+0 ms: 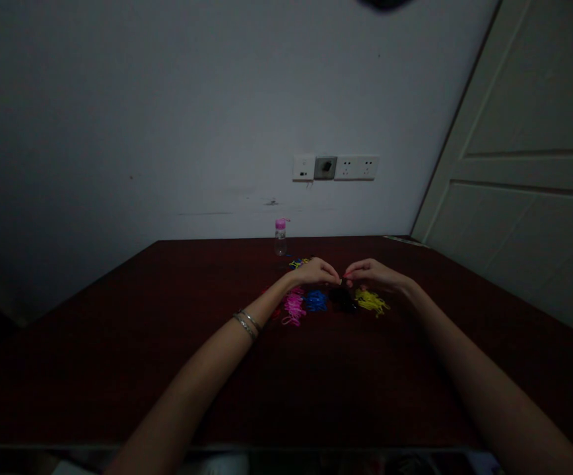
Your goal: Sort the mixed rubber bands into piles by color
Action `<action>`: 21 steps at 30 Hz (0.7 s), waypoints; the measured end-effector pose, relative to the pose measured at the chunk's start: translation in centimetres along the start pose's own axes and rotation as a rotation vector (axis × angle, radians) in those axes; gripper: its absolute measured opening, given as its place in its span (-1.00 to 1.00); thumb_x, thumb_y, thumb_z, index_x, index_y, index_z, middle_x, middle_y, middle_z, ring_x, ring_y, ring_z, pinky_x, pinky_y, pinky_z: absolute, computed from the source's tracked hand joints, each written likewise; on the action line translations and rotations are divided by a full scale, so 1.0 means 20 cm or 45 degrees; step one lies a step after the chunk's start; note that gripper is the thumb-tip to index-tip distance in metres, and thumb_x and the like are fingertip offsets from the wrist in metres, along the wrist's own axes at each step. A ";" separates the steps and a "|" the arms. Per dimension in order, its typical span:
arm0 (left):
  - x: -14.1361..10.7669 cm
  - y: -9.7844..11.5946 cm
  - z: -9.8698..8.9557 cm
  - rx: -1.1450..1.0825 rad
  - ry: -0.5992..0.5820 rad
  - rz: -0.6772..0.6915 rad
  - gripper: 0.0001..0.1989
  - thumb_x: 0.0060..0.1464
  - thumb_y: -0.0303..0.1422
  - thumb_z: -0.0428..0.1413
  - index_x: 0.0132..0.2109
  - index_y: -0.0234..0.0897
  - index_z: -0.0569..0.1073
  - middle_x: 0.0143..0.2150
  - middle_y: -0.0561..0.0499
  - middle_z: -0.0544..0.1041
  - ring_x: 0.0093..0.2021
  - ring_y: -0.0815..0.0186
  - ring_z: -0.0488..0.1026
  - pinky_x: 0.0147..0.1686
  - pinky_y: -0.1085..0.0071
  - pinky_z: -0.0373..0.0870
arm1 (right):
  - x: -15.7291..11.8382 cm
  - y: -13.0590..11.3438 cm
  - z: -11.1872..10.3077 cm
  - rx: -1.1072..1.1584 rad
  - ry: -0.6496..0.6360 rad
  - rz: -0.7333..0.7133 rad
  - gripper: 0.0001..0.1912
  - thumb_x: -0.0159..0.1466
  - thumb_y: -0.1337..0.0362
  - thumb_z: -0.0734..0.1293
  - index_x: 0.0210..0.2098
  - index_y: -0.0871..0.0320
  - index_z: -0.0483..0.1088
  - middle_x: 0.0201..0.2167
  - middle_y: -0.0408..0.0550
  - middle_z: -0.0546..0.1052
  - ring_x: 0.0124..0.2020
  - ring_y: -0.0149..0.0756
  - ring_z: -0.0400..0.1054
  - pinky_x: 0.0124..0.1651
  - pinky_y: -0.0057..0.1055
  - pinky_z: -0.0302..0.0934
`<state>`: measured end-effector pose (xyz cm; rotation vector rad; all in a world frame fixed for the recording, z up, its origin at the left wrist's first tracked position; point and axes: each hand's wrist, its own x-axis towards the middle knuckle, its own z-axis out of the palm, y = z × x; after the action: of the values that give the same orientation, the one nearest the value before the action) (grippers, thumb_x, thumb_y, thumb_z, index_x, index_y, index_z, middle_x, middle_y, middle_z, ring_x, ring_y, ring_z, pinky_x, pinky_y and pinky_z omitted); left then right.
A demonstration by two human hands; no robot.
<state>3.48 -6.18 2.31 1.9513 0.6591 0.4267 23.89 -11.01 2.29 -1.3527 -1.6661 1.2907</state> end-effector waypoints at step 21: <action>0.17 0.08 0.15 0.570 0.098 0.145 -0.78 -0.12 -0.45 0.04 -0.33 -0.40 0.55 -0.45 0.01 0.49 -0.46 0.43 0.33 -0.43 0.54 0.22 | 0.04 0.18 -0.15 0.241 0.558 -0.018 -0.71 0.00 0.15 0.39 -0.31 0.15 0.43 -0.38 0.02 0.51 -0.43 -0.36 0.37 -0.54 -0.53 0.19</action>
<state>8.31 -6.81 2.43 2.4148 0.7415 0.4546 27.56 -9.40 -0.12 -1.3850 -1.2219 1.0220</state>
